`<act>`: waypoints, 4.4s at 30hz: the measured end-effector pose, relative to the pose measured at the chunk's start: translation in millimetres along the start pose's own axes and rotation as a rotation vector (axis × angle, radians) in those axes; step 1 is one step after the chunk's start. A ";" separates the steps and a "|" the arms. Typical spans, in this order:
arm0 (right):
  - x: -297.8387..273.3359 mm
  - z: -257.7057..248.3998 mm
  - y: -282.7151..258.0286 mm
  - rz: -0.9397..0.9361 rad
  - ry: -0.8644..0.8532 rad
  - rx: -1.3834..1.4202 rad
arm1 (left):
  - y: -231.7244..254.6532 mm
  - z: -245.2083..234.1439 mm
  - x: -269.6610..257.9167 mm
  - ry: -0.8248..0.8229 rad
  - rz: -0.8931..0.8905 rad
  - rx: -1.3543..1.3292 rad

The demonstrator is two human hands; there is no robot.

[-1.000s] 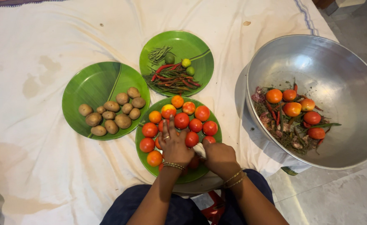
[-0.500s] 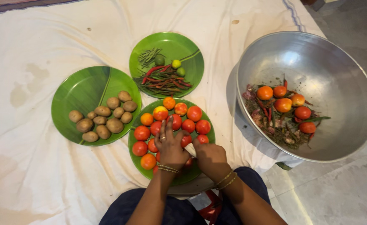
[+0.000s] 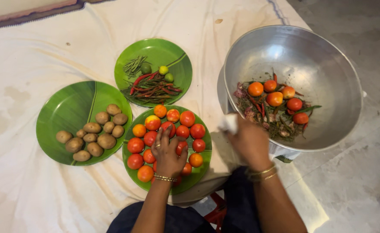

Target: The person wipes tomatoes with a cloth, handling them one at a time and placing them into a metal bowl. The person also moves a plate of potatoes to the side to access the tomatoes.

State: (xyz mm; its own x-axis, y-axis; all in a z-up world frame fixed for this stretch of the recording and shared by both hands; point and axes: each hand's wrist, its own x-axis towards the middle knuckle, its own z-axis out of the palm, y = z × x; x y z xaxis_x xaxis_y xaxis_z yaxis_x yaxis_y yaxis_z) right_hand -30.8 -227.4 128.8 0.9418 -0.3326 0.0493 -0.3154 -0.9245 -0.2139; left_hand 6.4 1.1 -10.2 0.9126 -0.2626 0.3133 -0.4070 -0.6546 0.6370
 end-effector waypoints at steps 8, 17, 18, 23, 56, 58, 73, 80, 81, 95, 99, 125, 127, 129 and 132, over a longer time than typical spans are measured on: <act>103.7 -28.7 93.5 0.195 0.070 0.066 | 2.1 -17.6 -3.0 0.041 -0.001 -0.064; 232.9 103.9 168.4 0.190 -0.315 -0.113 | -0.9 -23.4 1.5 0.099 -0.024 -0.069; 234.9 115.7 173.4 0.181 -0.314 -0.123 | -1.3 -24.2 1.4 0.113 -0.021 -0.065; 228.2 137.5 185.8 0.254 -0.251 -0.158 | -0.5 -27.9 2.5 0.124 -0.030 -0.086; -17.4 150.7 -56.6 -0.039 -0.096 1.478 | 13.9 -26.9 -4.1 -0.306 -0.254 -0.813; -17.0 153.2 -52.8 0.014 -0.125 1.436 | 15.3 -25.2 -3.1 -0.332 -0.271 -0.847; 0.0 182.0 -41.7 0.156 -0.107 1.424 | 4.3 -16.8 -4.4 -0.307 -0.290 -0.889; -1.8 158.6 -51.0 0.229 -0.272 1.626 | -2.7 -11.8 -5.0 -0.290 -0.261 -0.755; -1.0 156.5 -53.2 0.208 -0.289 1.656 | -3.9 -10.3 -4.7 -0.282 -0.256 -0.734; -1.5 176.5 -39.8 -0.213 -0.362 1.488 | -6.0 -17.5 -2.8 -0.098 -0.211 -0.220; 0.3 183.9 -36.6 -0.094 -0.312 1.540 | 1.0 -21.3 -0.6 -0.059 -0.206 -0.240; 5.9 183.9 -38.6 -0.026 -0.389 1.490 | 9.5 -28.6 1.2 -0.016 -0.300 -0.448; 1.5 171.1 -41.6 -0.172 -0.374 1.311 | 11.2 -28.7 2.7 0.063 -0.286 -0.380; -3.2 160.4 -48.6 -0.198 -0.448 1.370 | 13.4 -30.3 2.0 0.113 -0.251 -0.393; -4.5 154.9 -55.3 -0.281 -0.516 1.536 | 18.2 -31.0 0.4 0.077 -0.307 -0.431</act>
State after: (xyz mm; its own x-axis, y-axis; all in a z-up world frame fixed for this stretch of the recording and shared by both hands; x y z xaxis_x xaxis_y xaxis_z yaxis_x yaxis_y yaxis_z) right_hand 0.5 -146.0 -10.8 0.9822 0.1875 0.0077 -0.0308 0.2018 -0.9789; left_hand -1.8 11.0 23.4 0.9933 -0.0411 0.1078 -0.1153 -0.3386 0.9339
